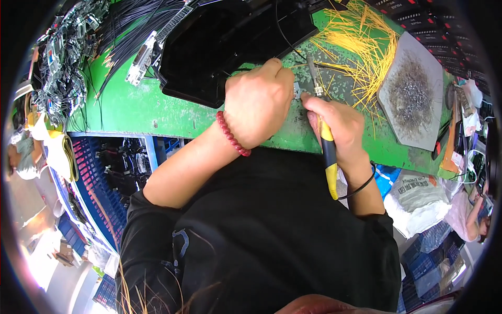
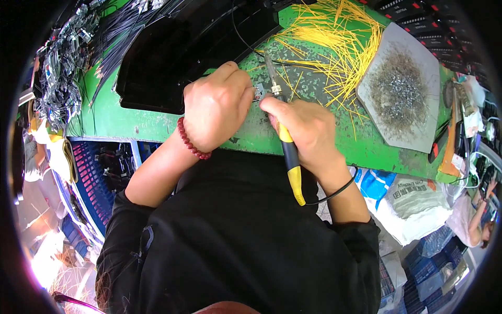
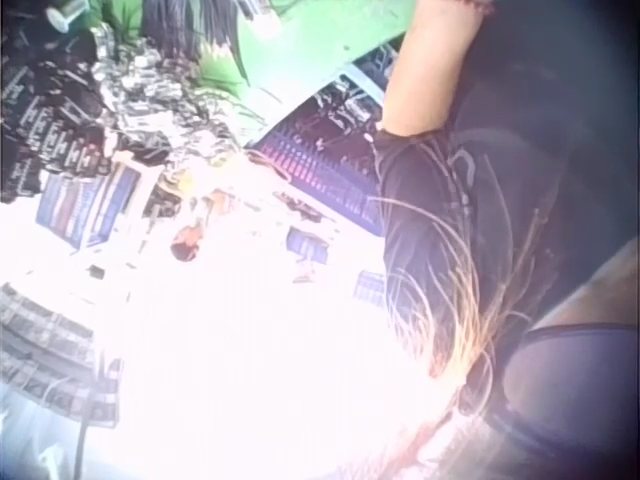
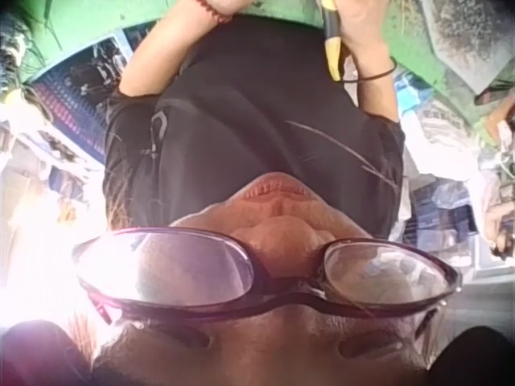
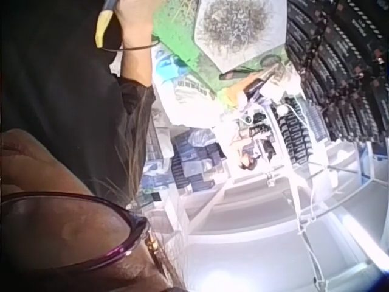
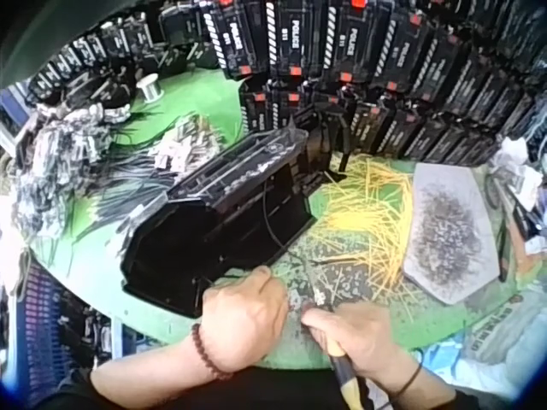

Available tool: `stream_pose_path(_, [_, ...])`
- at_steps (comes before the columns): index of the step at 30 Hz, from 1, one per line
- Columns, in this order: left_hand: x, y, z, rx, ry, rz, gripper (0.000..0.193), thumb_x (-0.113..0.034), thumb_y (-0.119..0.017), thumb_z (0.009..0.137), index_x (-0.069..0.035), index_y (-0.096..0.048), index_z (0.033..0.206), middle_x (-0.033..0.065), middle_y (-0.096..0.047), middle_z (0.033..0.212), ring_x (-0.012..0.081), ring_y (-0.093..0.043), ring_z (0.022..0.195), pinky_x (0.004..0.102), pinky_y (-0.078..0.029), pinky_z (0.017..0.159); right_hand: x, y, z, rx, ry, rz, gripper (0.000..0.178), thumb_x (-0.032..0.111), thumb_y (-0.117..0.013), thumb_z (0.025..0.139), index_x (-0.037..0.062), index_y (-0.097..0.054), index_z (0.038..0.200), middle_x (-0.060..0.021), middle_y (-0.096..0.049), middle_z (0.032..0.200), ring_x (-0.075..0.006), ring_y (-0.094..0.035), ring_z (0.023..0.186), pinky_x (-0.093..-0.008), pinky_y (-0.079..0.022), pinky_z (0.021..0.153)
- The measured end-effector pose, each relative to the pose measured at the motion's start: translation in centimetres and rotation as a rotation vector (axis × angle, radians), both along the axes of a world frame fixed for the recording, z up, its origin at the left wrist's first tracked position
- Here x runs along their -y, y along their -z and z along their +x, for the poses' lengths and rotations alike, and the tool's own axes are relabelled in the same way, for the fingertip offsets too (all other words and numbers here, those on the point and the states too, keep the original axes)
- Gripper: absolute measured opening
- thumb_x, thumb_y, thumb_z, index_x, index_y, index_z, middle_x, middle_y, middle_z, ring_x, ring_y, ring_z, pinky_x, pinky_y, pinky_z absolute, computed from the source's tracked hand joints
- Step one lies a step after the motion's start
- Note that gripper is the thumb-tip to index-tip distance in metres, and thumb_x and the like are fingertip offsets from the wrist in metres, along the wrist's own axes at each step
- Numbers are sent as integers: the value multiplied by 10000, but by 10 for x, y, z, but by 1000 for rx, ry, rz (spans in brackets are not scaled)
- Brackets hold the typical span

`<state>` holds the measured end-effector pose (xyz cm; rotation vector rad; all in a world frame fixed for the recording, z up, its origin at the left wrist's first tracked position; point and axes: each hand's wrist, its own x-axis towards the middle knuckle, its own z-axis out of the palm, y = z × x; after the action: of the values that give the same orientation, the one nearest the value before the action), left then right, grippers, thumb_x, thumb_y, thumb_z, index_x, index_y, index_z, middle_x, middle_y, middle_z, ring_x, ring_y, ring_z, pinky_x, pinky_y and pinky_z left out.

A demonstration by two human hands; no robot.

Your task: The person solders wires to a circuit board using a soldering iron, places the assembled casing into a crate, and solders wires onto another circuit board before fitting it to a black casing.

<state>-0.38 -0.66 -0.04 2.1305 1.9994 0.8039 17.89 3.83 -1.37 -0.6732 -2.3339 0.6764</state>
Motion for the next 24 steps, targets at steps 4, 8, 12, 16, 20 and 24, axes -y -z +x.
stream_pose_path(4, [2,1,0,12,-16,19,85,-94,-660,766,-81,-587,723,56,-570,756,263,-602,574,350,-482,498,9,3,-3,-15,11,-16,295,14,-681,745,128,-652,1016,-37,-548,607,-207,-567,519,-331,-422,468])
stream_pose_path(8, [4,2,-3,74,-3,-7,86,-89,-664,763,-77,-590,721,57,-578,768,271,-610,589,356,-490,510,12,9,-3,-78,85,-110,246,46,-694,793,128,-649,1021,-55,-588,658,-233,-587,549,-334,-441,493])
stream_pose_path(12, [4,2,-5,129,12,-44,71,-81,-663,771,-70,-601,739,65,-584,780,284,-615,617,364,-496,536,10,11,-2,-106,78,-153,262,68,-707,794,119,-647,1043,-64,-622,701,-240,-603,570,-327,-458,512])
stream_pose_path(16, [3,2,-9,193,37,-99,53,-57,-656,778,-60,-607,759,78,-588,790,295,-614,654,371,-497,563,9,14,-1,-272,71,-255,280,200,-699,870,46,-629,1093,-117,-696,882,-220,-683,706,-309,-535,633])
stream_pose_path(20, [3,0,-11,201,76,-107,50,-41,-653,778,-50,-605,768,90,-589,797,304,-612,680,379,-497,580,13,2,16,-331,126,-495,548,381,-637,910,-60,-561,1226,-184,-678,1002,-215,-682,824,-296,-529,726])
stream_pose_path(24, [0,0,-12,192,98,-154,45,-38,-648,784,-36,-603,779,106,-589,811,317,-611,716,389,-499,603,15,0,21,-391,154,-503,568,422,-598,923,-69,-589,1208,-148,-676,936,-135,-609,699,-252,-490,653])
